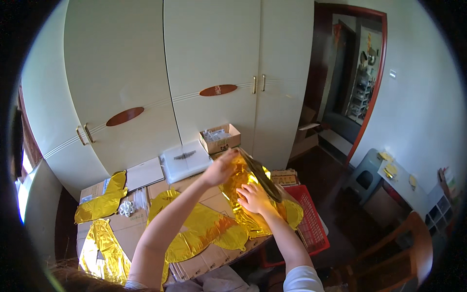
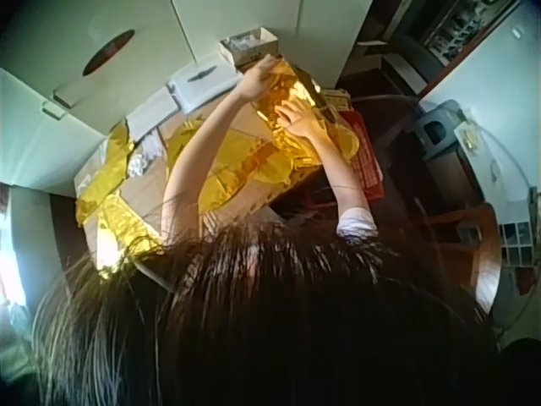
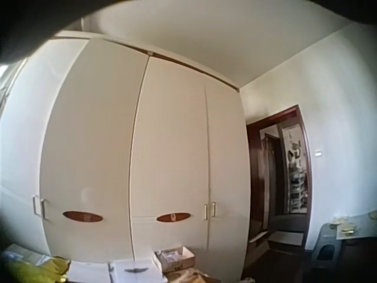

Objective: Fold gold-colored foil sheets into specific shapes on a workspace desk.

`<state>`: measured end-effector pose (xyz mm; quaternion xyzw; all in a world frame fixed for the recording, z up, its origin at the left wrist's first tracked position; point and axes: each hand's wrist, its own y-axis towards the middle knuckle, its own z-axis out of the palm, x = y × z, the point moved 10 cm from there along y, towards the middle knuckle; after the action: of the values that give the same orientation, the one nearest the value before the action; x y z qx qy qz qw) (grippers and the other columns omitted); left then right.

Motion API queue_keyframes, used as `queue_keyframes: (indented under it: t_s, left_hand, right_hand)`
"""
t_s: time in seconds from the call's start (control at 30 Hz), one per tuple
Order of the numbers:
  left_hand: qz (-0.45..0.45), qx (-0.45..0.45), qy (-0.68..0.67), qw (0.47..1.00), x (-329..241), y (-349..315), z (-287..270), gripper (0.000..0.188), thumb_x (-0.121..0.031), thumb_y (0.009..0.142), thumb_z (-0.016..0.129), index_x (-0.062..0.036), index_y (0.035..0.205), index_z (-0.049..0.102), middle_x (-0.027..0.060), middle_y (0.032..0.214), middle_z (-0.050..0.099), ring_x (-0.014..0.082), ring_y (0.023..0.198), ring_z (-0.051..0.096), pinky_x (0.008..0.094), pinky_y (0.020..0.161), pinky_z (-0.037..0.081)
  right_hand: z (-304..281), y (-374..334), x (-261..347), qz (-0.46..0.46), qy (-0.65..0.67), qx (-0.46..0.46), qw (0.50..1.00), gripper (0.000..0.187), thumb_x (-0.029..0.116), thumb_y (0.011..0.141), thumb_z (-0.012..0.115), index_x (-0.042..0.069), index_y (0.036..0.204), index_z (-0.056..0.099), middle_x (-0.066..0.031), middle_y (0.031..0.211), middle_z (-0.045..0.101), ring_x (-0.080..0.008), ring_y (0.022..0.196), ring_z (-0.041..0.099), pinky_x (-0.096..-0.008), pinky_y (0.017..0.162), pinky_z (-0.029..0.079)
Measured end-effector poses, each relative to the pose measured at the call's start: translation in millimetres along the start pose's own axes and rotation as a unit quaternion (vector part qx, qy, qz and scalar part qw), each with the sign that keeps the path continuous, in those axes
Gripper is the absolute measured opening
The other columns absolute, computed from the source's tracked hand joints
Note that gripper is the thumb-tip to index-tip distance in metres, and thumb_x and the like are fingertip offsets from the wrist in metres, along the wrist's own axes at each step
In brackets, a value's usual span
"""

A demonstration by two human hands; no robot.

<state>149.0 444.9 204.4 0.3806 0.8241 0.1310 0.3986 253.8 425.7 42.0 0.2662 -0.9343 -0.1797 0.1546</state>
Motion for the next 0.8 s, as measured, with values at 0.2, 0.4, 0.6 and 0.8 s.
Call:
queue_keyframes:
  t_s: [0.2,0.4,0.6,0.8]
  left_hand:
    - [-0.029,-0.085,-0.006,0.996,-23.9,15.8,-81.1,0.058,-0.01,0.083,0.057,-0.0016,0.139,0.042,0.0217,0.146,0.037,0.0347,0.141,0.025,0.0375,0.114,0.025]
    - [-0.028,-0.171,0.02,0.985,-30.6,12.6,-169.3,0.054,-0.005,0.086,0.051,-0.0012,0.139,0.041,0.0208,0.148,0.035,0.0327,0.142,0.023,0.0364,0.115,0.024]
    - [0.004,-0.25,0.092,0.964,-46.9,-11.2,-255.9,0.052,-0.001,0.088,0.047,0.0008,0.14,0.04,0.0237,0.146,0.036,0.0318,0.141,0.029,0.035,0.114,0.024]
    - [-0.041,-0.188,0.174,0.966,-85.1,-62.1,-271.4,0.043,-0.007,0.093,0.053,-0.0005,0.134,0.047,0.019,0.141,0.045,0.0288,0.134,0.04,0.0349,0.111,0.03]
  right_hand:
    - [18.7,-3.9,-13.3,0.08,-0.053,0.12,0.988,0.051,0.052,0.091,0.049,0.033,0.138,0.045,-0.0044,0.148,0.036,-0.0379,0.138,0.028,-0.0687,0.109,0.013]
    - [18.7,-3.8,-15.6,0.076,-0.06,0.115,0.989,0.051,0.054,0.092,0.045,0.034,0.139,0.043,-0.0044,0.149,0.035,-0.0371,0.141,0.024,-0.0682,0.109,0.013]
    - [21.0,-1.8,-12.7,0.074,-0.071,0.139,0.985,0.053,0.056,0.093,0.042,0.035,0.141,0.039,-0.0033,0.151,0.032,-0.0365,0.142,0.021,-0.0659,0.111,0.01]
    - [18.0,1.4,-9.7,0.062,-0.09,0.155,0.982,0.062,0.055,0.091,0.047,0.029,0.145,0.034,-0.0076,0.151,0.031,-0.0371,0.142,0.021,-0.064,0.113,0.009]
